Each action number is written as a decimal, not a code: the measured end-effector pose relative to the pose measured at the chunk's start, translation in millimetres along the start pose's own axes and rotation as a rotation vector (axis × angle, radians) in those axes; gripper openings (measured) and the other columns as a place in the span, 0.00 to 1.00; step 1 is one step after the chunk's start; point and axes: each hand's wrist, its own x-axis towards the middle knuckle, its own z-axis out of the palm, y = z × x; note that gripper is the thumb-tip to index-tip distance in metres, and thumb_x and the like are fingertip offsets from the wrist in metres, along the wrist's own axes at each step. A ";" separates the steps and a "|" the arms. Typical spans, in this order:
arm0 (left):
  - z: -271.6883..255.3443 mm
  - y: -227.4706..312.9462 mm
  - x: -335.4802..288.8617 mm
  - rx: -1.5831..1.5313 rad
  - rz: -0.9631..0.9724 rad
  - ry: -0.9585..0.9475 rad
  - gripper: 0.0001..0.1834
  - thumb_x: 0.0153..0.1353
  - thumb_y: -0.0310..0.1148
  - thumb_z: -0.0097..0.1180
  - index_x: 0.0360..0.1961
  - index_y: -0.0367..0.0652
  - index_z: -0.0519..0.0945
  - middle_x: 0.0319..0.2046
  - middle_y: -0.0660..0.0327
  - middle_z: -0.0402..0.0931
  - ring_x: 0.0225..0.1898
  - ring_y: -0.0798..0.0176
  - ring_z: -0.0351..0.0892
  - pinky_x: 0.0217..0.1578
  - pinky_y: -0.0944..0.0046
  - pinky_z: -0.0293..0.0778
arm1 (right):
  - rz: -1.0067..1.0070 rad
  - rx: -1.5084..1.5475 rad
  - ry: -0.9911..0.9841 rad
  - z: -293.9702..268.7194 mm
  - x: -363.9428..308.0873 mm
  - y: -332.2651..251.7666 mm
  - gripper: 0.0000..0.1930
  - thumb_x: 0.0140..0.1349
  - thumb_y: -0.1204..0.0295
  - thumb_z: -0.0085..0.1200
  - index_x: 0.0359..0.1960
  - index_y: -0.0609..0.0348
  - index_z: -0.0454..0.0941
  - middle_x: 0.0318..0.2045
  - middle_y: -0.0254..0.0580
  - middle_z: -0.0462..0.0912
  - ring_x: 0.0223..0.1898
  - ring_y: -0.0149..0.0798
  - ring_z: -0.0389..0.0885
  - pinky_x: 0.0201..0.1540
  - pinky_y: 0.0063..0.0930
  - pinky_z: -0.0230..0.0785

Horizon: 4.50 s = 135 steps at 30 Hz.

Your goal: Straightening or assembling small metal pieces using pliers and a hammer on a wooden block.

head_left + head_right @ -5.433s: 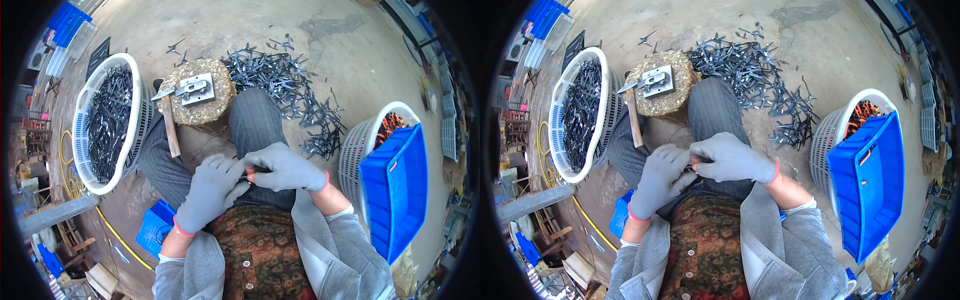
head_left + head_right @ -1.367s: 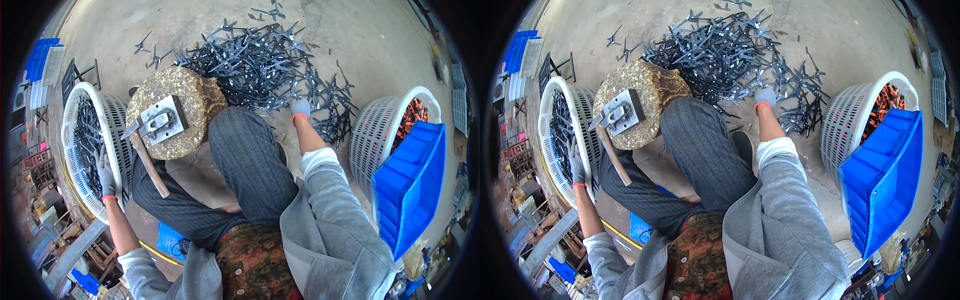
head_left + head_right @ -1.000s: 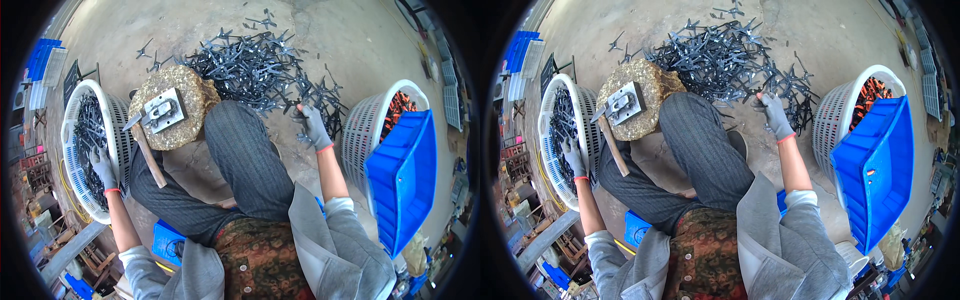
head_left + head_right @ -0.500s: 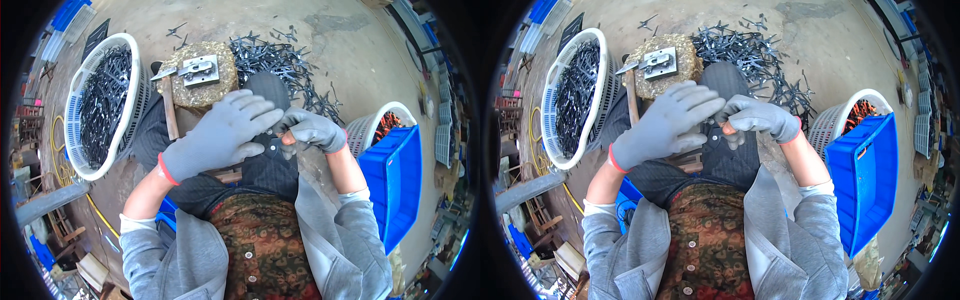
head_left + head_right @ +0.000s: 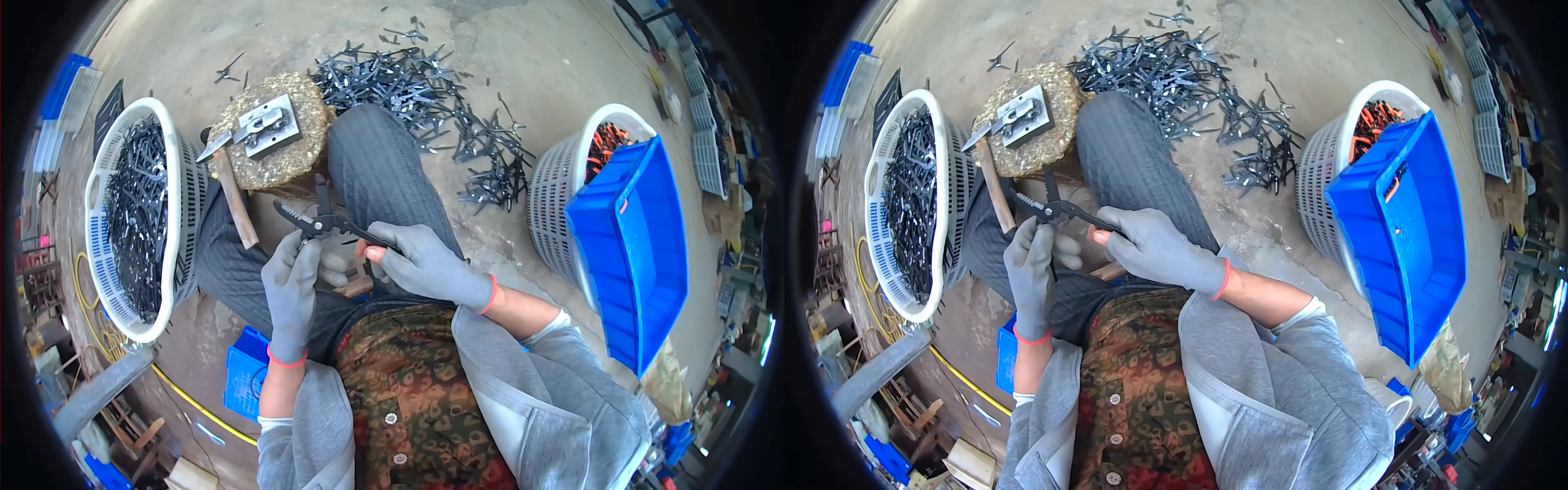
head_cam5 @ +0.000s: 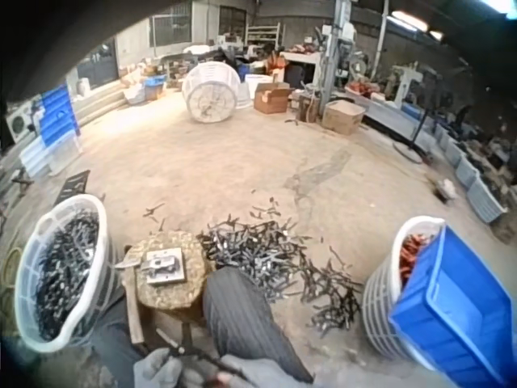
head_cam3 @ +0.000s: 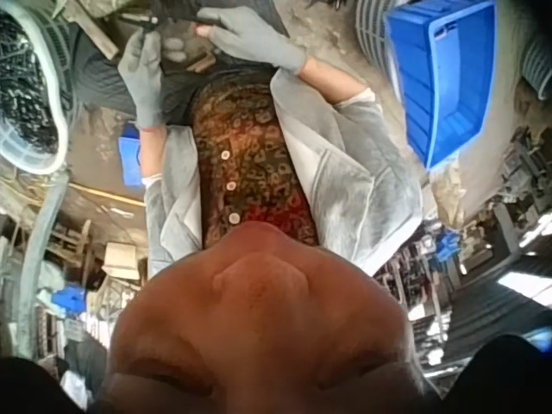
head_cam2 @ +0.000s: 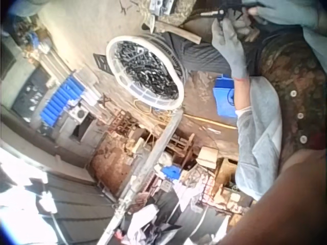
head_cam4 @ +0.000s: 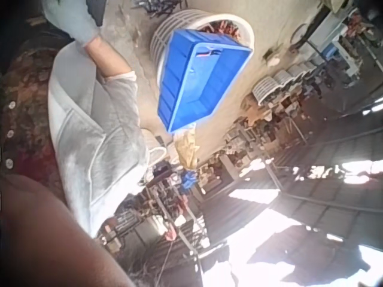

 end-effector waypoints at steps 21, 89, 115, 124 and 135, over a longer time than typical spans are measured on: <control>9.7 21.2 33.9 -0.002 0.183 -0.168 0.18 0.65 0.35 0.39 0.34 0.28 0.75 0.09 0.60 0.67 0.10 0.69 0.62 0.15 0.71 0.64 | -0.097 0.274 -0.167 -92.7 8.0 42.0 0.18 0.63 0.58 0.47 0.42 0.61 0.74 0.29 0.38 0.78 0.32 0.28 0.77 0.35 0.24 0.68; 3.3 -7.8 -5.9 -0.216 0.229 0.125 0.31 0.71 0.48 0.26 0.54 0.31 0.71 0.46 0.54 0.76 0.43 0.65 0.78 0.46 0.69 0.73 | -0.002 0.794 0.064 66.4 42.3 7.6 0.10 0.64 0.70 0.51 0.40 0.65 0.76 0.30 0.38 0.82 0.28 0.25 0.79 0.31 0.18 0.72; 6.4 -0.3 -13.4 -0.495 0.162 0.197 0.28 0.69 0.49 0.35 0.48 0.33 0.77 0.34 0.59 0.79 0.30 0.73 0.76 0.29 0.75 0.72 | -0.006 0.570 -0.067 64.0 39.8 7.2 0.10 0.64 0.72 0.49 0.39 0.67 0.78 0.31 0.36 0.81 0.29 0.26 0.79 0.34 0.21 0.74; 1.0 -0.3 -13.2 -0.380 0.143 0.098 0.29 0.71 0.44 0.27 0.50 0.30 0.74 0.38 0.54 0.79 0.38 0.67 0.78 0.42 0.69 0.74 | -0.008 0.734 -0.030 70.7 38.2 10.5 0.10 0.63 0.73 0.50 0.42 0.66 0.77 0.34 0.36 0.80 0.32 0.25 0.78 0.34 0.20 0.74; -0.5 -0.2 -17.0 -0.429 0.189 0.080 0.28 0.70 0.43 0.31 0.39 0.29 0.79 0.43 0.52 0.78 0.42 0.63 0.78 0.48 0.64 0.71 | -0.245 0.292 0.024 65.7 41.5 8.5 0.07 0.59 0.74 0.54 0.30 0.67 0.78 0.27 0.32 0.80 0.28 0.22 0.75 0.28 0.21 0.69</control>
